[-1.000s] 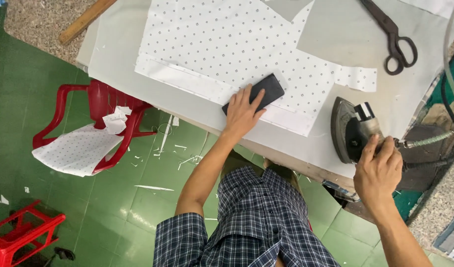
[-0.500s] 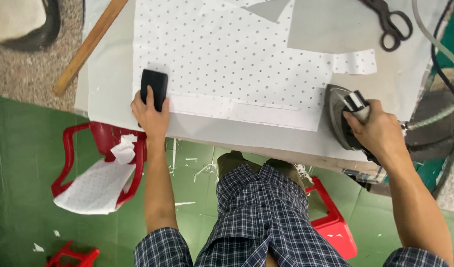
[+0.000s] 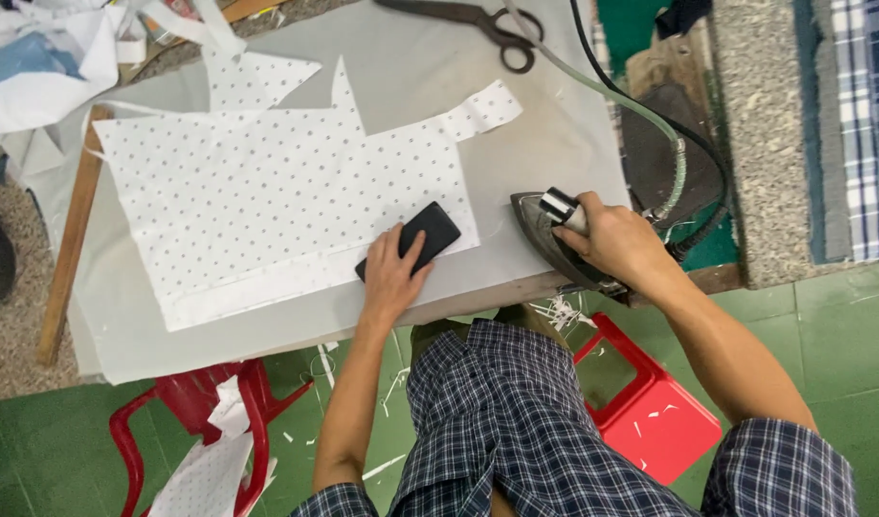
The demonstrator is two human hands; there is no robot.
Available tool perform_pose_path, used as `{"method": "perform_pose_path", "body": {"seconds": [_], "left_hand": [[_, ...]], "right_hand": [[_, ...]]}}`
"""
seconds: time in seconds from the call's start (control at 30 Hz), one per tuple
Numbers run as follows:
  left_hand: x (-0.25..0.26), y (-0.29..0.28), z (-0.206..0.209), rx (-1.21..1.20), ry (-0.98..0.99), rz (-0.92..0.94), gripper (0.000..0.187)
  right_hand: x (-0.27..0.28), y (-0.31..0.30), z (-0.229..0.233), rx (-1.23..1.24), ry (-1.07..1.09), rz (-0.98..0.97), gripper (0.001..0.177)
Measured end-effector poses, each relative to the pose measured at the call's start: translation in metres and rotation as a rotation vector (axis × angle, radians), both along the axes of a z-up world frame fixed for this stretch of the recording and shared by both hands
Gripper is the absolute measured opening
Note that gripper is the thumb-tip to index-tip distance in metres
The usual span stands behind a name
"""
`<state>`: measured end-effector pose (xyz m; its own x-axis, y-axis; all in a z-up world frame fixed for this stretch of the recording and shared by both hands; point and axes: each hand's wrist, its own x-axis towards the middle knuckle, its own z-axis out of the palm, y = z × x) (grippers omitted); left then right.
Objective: The person cuts a large sheet of white patterned fabric using shears, then irons the cut pieces on a table. The person repeatedly cuts and irons sections of the fabric, using a black rectangular object to press down on the material while ironing.
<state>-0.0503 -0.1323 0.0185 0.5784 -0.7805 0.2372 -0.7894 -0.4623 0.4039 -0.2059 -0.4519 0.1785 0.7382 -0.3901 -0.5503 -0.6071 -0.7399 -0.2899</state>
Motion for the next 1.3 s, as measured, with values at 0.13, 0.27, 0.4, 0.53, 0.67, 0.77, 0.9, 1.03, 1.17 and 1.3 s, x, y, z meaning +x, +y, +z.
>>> {"method": "perform_pose_path", "body": {"seconds": [0.13,0.27,0.4,0.53,0.67,0.77,0.9,1.03,1.17,1.3], "left_hand": [[-0.044,-0.095,-0.010,0.120,0.095,0.000,0.059],[-0.069,-0.174,-0.020,0.146,0.100,-0.035,0.061],[-0.075,-0.222,-0.026,0.133,0.081,-0.020,0.064],[-0.074,-0.209,-0.005,0.049,0.106,-0.064,0.072],[-0.078,-0.149,-0.002,-0.035,0.080,0.129,0.067],[-0.079,-0.097,-0.006,0.021,0.004,0.300,0.066],[-0.089,-0.035,-0.011,0.033,-0.032,0.556,0.068],[-0.110,0.020,-0.001,0.196,0.039,0.729,0.071],[-0.115,0.071,-0.011,0.174,-0.002,0.845,0.075],[-0.088,0.122,-0.012,0.186,0.006,0.881,0.075]], "right_hand": [[-0.034,-0.077,-0.011,-0.038,-0.063,-0.236,0.065],[-0.052,-0.154,-0.055,-0.027,-0.184,-0.354,0.069],[-0.052,-0.214,-0.133,-0.086,-0.246,-0.382,0.071],[-0.031,-0.184,-0.116,-0.668,-0.404,-0.063,0.078],[0.035,-0.151,-0.125,-0.602,-0.857,0.271,0.054],[0.100,-0.128,-0.142,-0.444,-1.005,0.517,0.031],[0.183,-0.116,-0.165,-0.410,-0.865,0.616,0.050],[0.244,-0.160,-0.256,-0.514,-0.835,0.743,0.081],[0.252,-0.163,-0.222,-0.554,-0.793,0.806,0.066],[0.238,-0.175,-0.216,-0.527,-0.680,0.805,0.059]]}}
